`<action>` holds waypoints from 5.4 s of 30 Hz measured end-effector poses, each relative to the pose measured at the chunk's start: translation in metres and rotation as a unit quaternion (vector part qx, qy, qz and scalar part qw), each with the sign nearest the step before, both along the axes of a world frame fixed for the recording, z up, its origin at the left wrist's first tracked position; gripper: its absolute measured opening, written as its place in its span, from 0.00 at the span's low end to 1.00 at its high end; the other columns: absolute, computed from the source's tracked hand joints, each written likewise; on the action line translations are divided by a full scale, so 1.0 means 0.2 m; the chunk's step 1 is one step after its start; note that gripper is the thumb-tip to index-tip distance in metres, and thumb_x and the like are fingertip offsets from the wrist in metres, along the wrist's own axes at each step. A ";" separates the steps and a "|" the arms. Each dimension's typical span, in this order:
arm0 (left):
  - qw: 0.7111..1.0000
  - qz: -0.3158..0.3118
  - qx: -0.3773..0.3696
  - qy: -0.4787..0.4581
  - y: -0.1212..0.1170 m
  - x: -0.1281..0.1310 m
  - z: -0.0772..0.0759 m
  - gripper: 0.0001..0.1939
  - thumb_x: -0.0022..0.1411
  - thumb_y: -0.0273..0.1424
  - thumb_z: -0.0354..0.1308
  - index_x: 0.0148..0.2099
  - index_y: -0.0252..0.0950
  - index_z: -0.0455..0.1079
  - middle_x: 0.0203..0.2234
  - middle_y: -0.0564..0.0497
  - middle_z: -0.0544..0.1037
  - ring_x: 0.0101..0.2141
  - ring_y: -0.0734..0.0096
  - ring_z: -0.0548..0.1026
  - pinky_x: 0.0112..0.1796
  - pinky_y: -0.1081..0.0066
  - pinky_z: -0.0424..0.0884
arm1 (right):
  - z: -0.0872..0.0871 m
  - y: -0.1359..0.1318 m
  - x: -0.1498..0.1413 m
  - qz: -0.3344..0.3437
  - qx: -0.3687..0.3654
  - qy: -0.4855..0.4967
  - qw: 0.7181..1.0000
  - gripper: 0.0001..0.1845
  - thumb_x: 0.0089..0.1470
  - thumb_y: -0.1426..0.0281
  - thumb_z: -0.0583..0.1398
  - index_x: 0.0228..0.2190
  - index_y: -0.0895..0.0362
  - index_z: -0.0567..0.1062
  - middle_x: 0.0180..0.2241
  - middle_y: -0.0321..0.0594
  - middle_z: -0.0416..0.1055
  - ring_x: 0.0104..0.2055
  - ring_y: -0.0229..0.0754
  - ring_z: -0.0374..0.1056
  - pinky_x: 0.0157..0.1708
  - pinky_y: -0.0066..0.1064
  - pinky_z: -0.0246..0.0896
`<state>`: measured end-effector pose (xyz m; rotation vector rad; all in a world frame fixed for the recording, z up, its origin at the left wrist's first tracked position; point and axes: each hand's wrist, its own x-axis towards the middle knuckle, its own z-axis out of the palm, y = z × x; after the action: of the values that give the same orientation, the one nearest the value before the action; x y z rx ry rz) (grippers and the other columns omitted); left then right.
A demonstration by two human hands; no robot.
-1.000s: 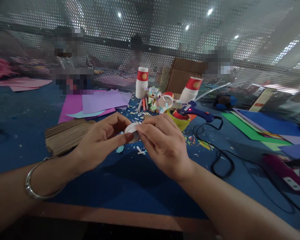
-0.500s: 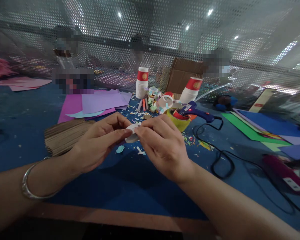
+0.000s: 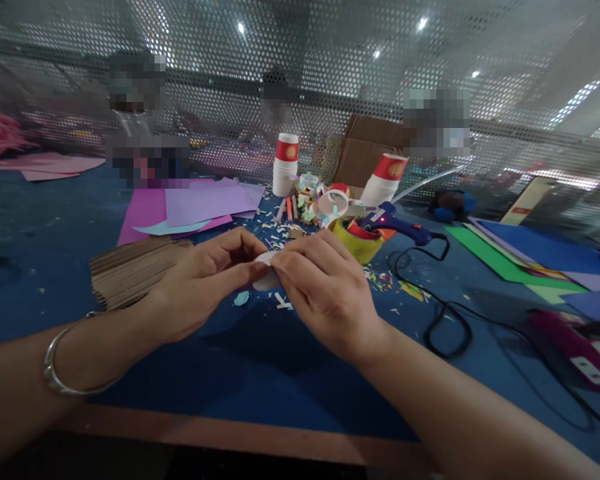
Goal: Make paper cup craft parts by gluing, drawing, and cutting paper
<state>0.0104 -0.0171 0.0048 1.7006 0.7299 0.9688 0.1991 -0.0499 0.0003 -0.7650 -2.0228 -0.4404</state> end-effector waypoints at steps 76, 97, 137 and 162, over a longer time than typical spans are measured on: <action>0.975 -0.131 -0.175 -0.033 0.05 -0.05 0.07 0.09 0.54 0.23 0.69 0.37 0.34 0.75 0.29 0.54 0.78 0.33 0.76 0.76 0.38 0.74 0.70 | 0.02 0.01 0.03 0.078 -0.153 0.051 0.984 0.09 0.61 0.76 0.61 0.42 0.52 0.76 0.40 0.41 0.75 0.44 0.44 0.74 0.44 0.40 0.72; 0.977 -0.118 -0.176 -0.031 0.08 -0.06 0.07 0.01 0.56 0.25 0.64 0.34 0.33 0.77 0.26 0.53 0.78 0.28 0.75 0.76 0.31 0.75 0.74 | 0.01 0.02 0.04 0.116 -0.190 0.072 0.972 0.12 0.61 0.79 0.61 0.43 0.52 0.75 0.40 0.40 0.74 0.45 0.43 0.72 0.45 0.39 0.70; 0.988 -0.141 -0.006 0.058 0.08 -0.10 0.07 0.06 0.57 0.25 0.66 0.40 0.33 0.77 0.30 0.53 0.80 0.30 0.80 0.76 0.31 0.82 0.72 | 0.00 0.03 0.04 0.124 -0.146 0.048 0.980 0.05 0.60 0.77 0.63 0.38 0.57 0.75 0.36 0.43 0.75 0.40 0.41 0.73 0.40 0.35 0.69; 0.985 -0.150 -0.048 0.076 0.12 -0.10 0.07 0.08 0.61 0.27 0.62 0.41 0.36 0.82 0.30 0.51 0.82 0.29 0.76 0.77 0.32 0.78 0.76 | 0.02 0.02 0.06 0.132 -0.186 0.007 0.973 0.10 0.63 0.77 0.58 0.43 0.53 0.74 0.40 0.43 0.72 0.41 0.41 0.71 0.39 0.36 0.69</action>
<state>-0.0093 0.0063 0.0198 1.7505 0.5868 0.5913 0.2106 -0.0450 0.0046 -0.7003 -2.1845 0.1030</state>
